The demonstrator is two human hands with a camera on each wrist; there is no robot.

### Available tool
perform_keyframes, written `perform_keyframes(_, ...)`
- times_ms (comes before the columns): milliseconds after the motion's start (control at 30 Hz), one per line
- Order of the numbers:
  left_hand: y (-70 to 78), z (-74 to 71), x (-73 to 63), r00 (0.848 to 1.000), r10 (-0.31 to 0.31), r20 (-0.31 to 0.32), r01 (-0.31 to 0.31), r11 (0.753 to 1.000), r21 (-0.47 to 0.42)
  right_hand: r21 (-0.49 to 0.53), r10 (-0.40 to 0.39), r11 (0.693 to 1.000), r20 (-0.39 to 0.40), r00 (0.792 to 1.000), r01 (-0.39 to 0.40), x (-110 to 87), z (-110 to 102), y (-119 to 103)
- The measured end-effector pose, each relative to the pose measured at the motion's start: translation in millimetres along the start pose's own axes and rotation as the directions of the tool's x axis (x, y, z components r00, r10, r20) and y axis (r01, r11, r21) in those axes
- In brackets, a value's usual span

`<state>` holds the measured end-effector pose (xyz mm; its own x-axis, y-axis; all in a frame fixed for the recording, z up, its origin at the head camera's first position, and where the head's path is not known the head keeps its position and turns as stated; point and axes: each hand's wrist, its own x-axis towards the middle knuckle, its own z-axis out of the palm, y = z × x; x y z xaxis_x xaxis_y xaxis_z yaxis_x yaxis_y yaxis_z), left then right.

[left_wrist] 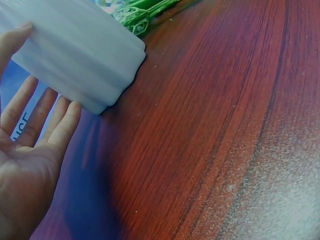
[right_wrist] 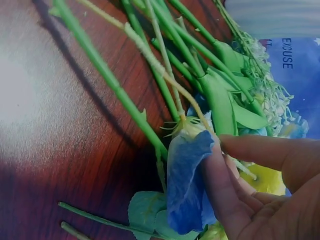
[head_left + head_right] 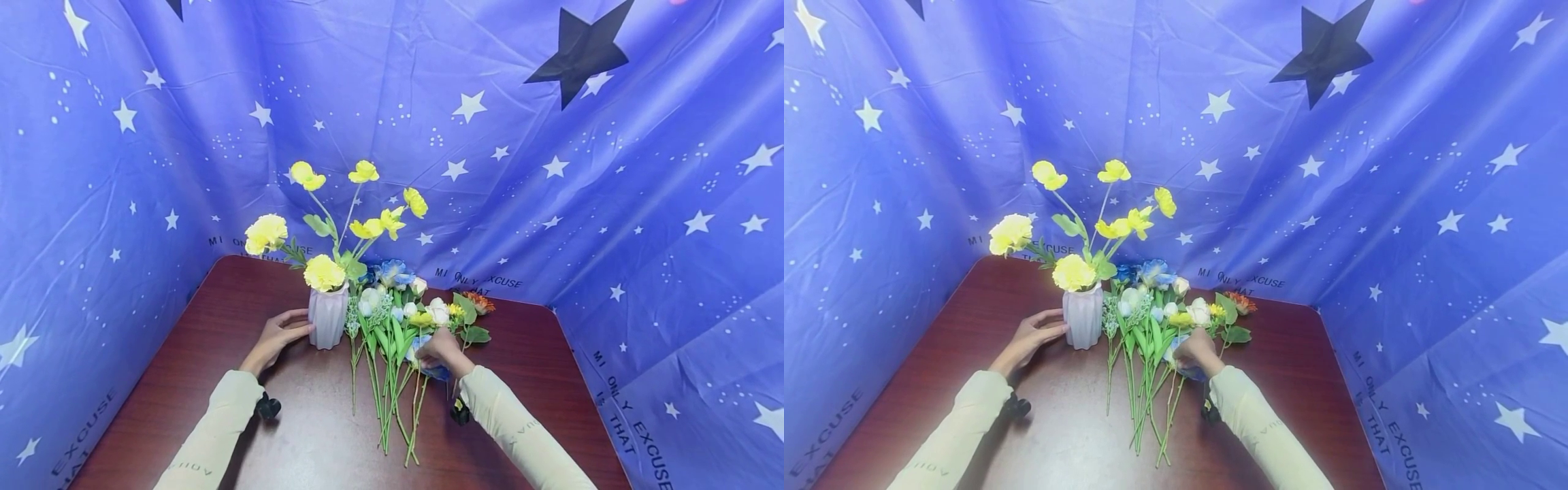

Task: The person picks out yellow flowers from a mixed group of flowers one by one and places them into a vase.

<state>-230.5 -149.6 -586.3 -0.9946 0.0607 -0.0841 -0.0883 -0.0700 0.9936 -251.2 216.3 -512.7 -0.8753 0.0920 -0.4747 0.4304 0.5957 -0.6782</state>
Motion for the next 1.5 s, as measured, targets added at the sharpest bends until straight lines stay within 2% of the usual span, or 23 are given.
perform_keyframes(333,-0.7,-0.2,-0.1,1.0,-0.002,-0.001,0.002,1.0,0.001,0.049,0.023,0.999,0.019,1.0,-0.023,-2.4,-2,-4)
perform_keyframes(733,-1.1,-1.0,0.1,1.0,-0.003,-0.002,0.003,1.0,0.01,0.096,-0.011,0.995,0.089,0.996,0.003,-2.0,-3,-1)
perform_keyframes(1067,-1.0,-0.6,1.2,1.0,0.009,-0.002,-0.009,1.0,-0.002,0.16,0.016,0.986,0.149,0.989,-0.04,-5.0,-9,-8)
perform_keyframes(1167,-0.7,-0.9,1.1,1.0,0.006,0.001,-0.006,1.0,-0.003,0.138,0.027,0.989,0.204,0.979,-0.056,-3.4,-13,-9)
perform_keyframes(1300,-0.7,-1.2,1.3,1.0,0.002,0.004,-0.002,1.0,-0.008,0.115,0.041,0.99,0.297,0.954,-0.079,0.5,-19,-13)
perform_keyframes(1500,-0.7,-1.1,1.3,1.0,0.0,0.005,0.0,1.0,-0.014,0.183,0.04,0.976,0.373,0.927,-0.116,4.3,-29,-19)
